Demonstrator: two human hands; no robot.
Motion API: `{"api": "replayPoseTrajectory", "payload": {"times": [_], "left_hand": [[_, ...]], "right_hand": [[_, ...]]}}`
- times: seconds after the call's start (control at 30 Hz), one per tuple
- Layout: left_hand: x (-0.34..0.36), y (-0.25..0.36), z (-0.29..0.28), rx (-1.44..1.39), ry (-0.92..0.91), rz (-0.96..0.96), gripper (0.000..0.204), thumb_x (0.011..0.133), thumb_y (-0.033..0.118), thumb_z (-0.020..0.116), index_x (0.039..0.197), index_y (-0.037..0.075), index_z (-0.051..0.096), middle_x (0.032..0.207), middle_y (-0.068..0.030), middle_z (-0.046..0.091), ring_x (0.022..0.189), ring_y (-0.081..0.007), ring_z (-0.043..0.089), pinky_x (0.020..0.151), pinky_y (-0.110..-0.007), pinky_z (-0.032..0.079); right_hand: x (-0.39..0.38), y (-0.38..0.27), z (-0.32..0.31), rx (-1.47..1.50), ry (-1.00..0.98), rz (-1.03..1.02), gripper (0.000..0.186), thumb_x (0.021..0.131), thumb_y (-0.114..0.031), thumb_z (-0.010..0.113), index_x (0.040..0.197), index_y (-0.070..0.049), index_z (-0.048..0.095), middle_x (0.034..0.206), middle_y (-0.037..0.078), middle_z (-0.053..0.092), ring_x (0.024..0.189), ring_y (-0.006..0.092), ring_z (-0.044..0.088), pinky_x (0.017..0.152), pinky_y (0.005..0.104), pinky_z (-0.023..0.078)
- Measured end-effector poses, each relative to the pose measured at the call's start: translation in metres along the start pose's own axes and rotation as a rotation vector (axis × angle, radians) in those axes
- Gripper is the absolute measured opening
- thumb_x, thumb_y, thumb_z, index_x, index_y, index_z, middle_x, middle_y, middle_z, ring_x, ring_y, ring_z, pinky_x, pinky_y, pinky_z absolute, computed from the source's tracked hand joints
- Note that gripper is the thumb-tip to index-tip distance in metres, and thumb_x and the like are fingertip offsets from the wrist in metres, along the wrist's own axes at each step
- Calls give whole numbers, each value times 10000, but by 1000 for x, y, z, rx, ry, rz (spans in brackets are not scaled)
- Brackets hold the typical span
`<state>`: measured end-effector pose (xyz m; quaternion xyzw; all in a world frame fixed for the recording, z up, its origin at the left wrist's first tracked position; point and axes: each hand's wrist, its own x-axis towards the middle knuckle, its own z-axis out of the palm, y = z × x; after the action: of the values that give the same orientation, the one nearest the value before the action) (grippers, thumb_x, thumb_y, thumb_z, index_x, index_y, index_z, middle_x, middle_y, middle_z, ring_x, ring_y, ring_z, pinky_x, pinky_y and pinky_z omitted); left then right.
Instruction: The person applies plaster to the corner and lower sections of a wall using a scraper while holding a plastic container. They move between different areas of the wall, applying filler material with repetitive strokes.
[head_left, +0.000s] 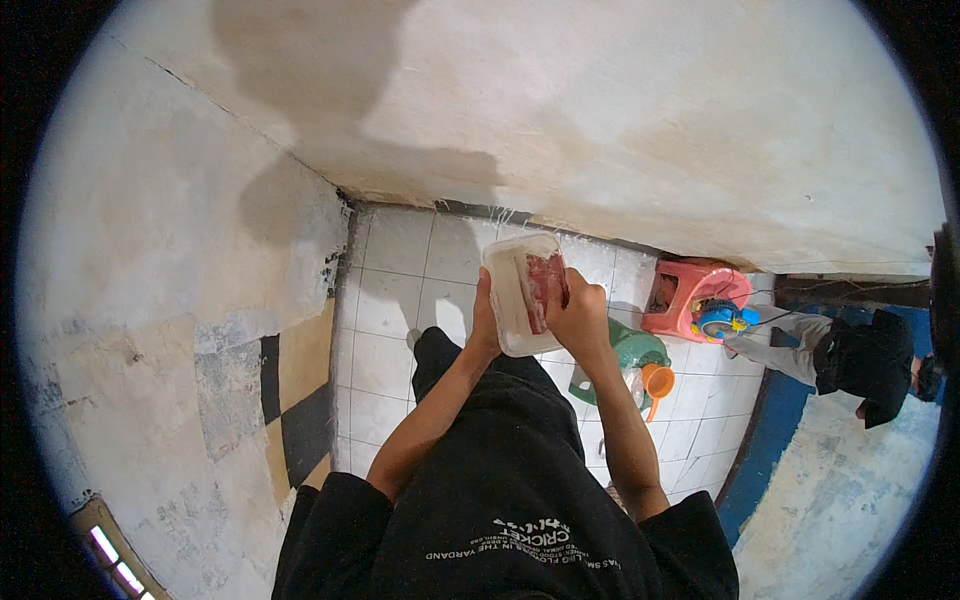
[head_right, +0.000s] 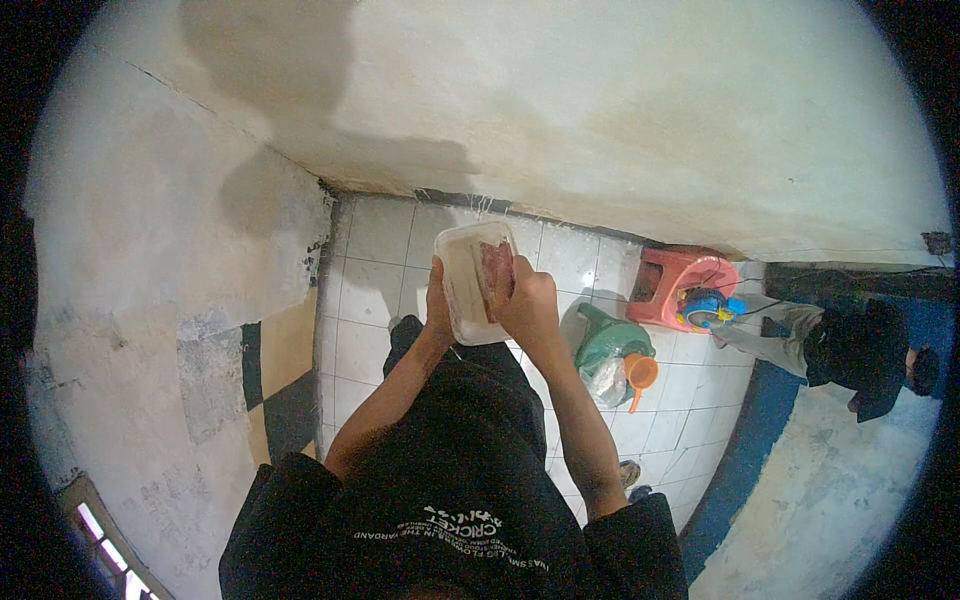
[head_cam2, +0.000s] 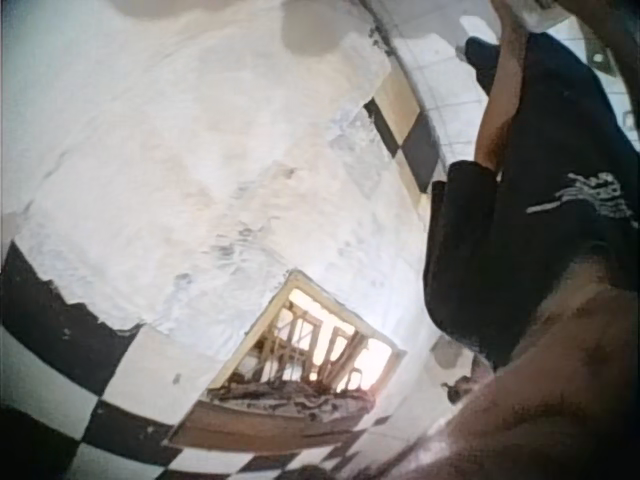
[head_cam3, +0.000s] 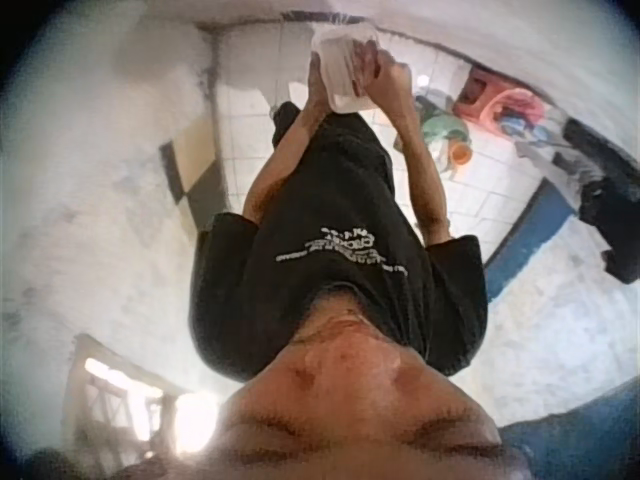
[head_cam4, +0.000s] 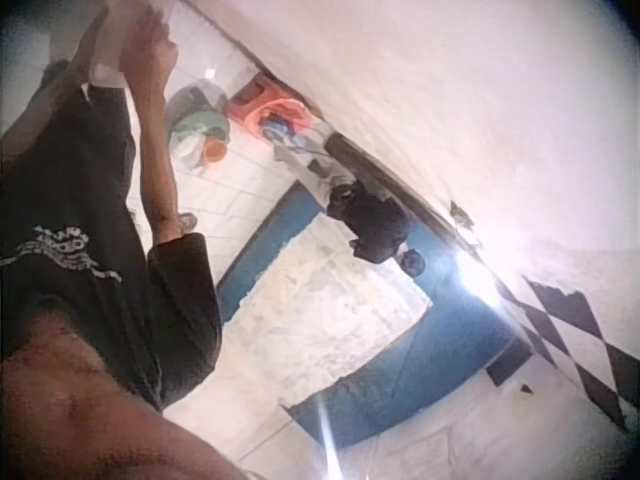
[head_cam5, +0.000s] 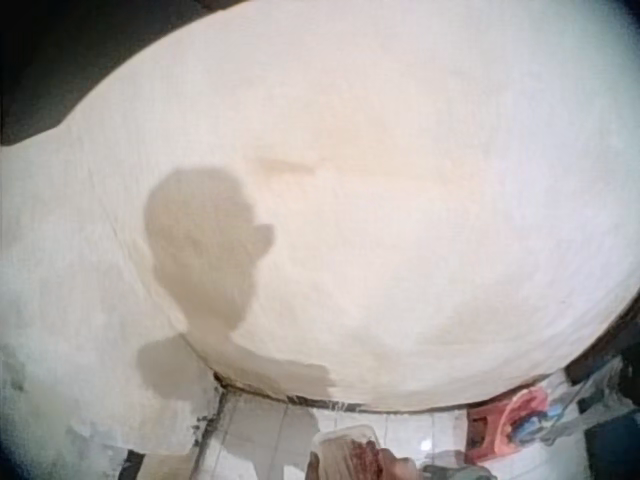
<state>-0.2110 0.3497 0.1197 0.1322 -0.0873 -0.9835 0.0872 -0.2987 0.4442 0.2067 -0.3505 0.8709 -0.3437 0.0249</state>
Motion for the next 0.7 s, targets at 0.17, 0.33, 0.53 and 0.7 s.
{"api": "replayPoseTrajectory", "payload": {"times": [0.17,0.33,0.53,0.7], "left_hand": [[4,-21,-3,27,17,4,722,939,625,241,1392,76,357,1321,-138,480,1195,-295,501,1021,-436,417],[-5,-32,8,70,40,-13,733,935,637,225,1388,77,364,1292,-137,504,1183,-285,511,1017,-433,423],[-30,-31,21,158,84,39,690,957,603,227,1310,53,446,1184,-117,581,1055,-233,593,927,-381,489],[-56,-33,7,226,81,9,628,970,572,240,1301,82,450,1171,-97,566,1081,-232,565,962,-396,453]], "right_hand": [[-14,1,-14,9,23,67,146,835,-74,583,725,-1,522,529,200,537,465,383,556,443,437,428],[-31,-6,-17,100,11,172,167,846,-97,594,738,19,542,578,223,557,488,382,569,457,417,430],[-53,-49,-32,94,53,140,237,890,-177,580,789,37,567,632,255,578,586,406,614,503,426,467],[-79,-65,-39,79,-2,174,273,912,-222,559,800,27,557,612,270,567,579,439,609,502,467,484]]}}
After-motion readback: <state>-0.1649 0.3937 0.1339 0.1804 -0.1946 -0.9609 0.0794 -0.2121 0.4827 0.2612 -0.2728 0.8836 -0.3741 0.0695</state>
